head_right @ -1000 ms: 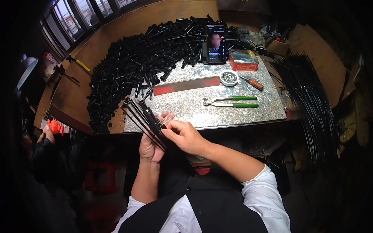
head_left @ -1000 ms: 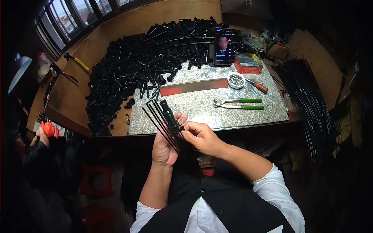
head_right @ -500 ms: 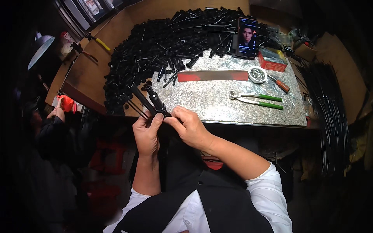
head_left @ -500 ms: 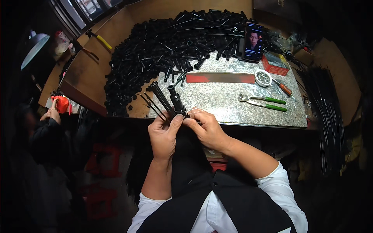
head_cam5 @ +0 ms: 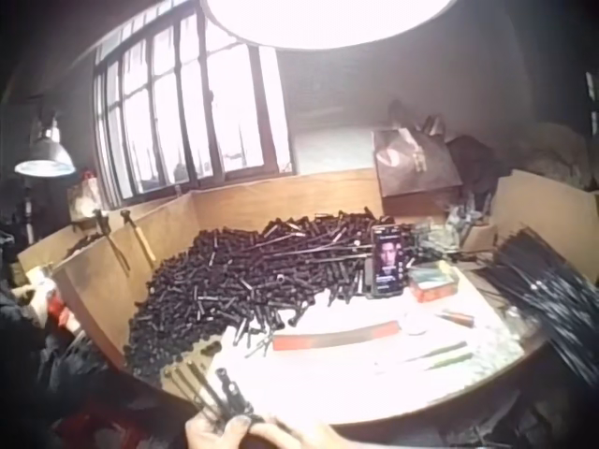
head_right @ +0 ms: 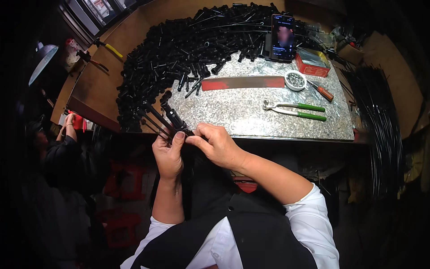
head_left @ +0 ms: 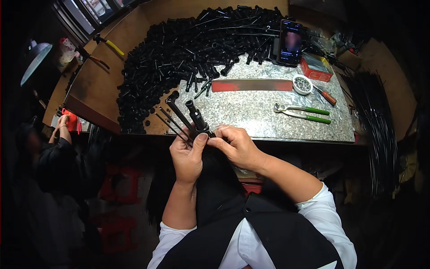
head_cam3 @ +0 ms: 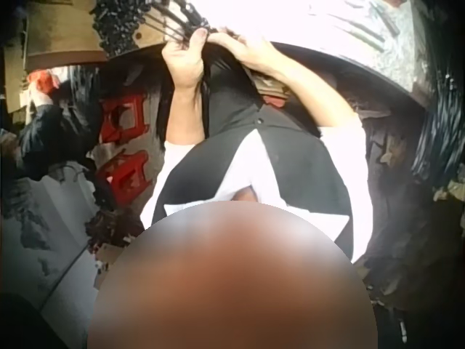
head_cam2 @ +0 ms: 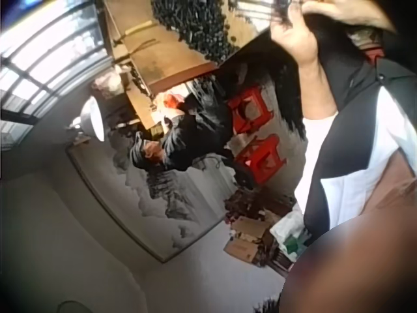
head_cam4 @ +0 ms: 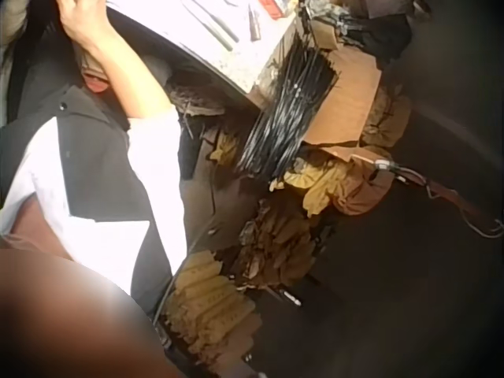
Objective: The recorder bundles black plastic rods into a plastic hub and uses pliers to crimp or secure them.
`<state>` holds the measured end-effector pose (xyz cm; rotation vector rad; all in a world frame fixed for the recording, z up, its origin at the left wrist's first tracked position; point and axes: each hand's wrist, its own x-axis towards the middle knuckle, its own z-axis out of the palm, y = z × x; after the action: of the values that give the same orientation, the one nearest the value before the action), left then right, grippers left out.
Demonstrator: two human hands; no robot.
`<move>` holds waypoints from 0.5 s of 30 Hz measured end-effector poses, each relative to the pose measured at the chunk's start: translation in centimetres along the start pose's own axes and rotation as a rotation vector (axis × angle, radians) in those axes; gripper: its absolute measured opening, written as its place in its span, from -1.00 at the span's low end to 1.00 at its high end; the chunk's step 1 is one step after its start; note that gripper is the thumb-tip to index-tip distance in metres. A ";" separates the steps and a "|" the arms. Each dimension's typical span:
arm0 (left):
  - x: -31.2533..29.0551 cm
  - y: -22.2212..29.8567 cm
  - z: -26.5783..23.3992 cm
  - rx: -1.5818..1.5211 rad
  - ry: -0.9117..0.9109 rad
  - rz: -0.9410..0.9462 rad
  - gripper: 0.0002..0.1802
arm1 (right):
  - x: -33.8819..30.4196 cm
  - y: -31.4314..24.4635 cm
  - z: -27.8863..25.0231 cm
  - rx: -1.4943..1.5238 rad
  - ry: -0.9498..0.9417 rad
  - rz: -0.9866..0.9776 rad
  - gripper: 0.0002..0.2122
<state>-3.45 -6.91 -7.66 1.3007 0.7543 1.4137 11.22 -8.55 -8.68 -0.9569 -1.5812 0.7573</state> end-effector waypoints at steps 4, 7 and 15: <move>0.2 -0.5 -0.6 0.005 -0.039 0.000 -0.75 | 0.1 0.5 -0.5 0.105 -0.084 0.177 -0.76; 0.4 -0.6 -1.2 -0.020 -0.093 0.000 -0.76 | 0.4 -0.6 -1.3 0.349 -0.199 0.489 -0.75; 2.0 -0.3 -2.8 -0.148 -0.341 -0.068 -0.73 | 1.1 0.4 -2.1 0.515 -0.344 0.514 -0.76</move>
<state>-5.85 -4.46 -7.91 1.3418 0.4518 1.1317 13.24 -7.41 -8.07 -0.8771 -1.3163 1.6714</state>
